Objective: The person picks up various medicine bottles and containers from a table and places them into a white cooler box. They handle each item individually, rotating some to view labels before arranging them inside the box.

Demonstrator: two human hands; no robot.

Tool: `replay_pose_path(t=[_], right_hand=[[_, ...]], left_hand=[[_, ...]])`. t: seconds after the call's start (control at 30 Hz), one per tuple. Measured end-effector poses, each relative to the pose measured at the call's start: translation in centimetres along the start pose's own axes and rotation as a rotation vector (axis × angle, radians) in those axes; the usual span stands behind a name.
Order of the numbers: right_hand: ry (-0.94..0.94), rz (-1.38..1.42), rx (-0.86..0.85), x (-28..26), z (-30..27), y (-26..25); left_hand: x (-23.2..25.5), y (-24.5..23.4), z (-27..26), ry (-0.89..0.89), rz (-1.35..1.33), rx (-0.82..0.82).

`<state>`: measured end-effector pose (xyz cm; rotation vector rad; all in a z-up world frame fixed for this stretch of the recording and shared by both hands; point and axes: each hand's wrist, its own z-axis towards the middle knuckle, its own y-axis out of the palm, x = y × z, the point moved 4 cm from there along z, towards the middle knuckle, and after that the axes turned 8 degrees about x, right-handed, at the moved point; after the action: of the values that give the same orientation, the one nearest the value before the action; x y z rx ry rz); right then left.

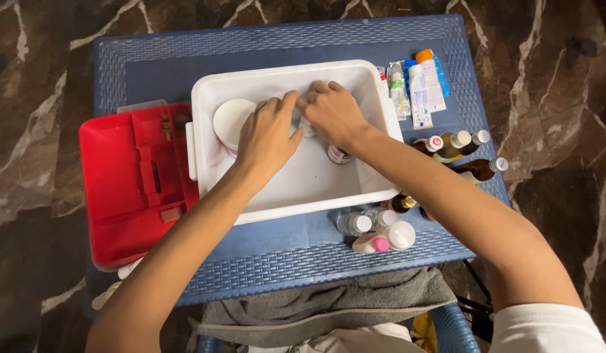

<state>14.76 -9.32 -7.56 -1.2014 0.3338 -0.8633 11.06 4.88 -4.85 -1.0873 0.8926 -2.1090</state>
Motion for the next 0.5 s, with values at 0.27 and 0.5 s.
replay_pose_path(t=[0.27,0.5], right_hand=[[0.067,-0.006,0.006,0.0,-0.2,0.0],[0.074,0.04,-0.075,1.4,-0.7,0.5]], left_hand=[[0.3,-0.7,-0.2,0.021,0.04,0.017],[-0.7,-0.6,-0.3,0.101,0.103,0.123]])
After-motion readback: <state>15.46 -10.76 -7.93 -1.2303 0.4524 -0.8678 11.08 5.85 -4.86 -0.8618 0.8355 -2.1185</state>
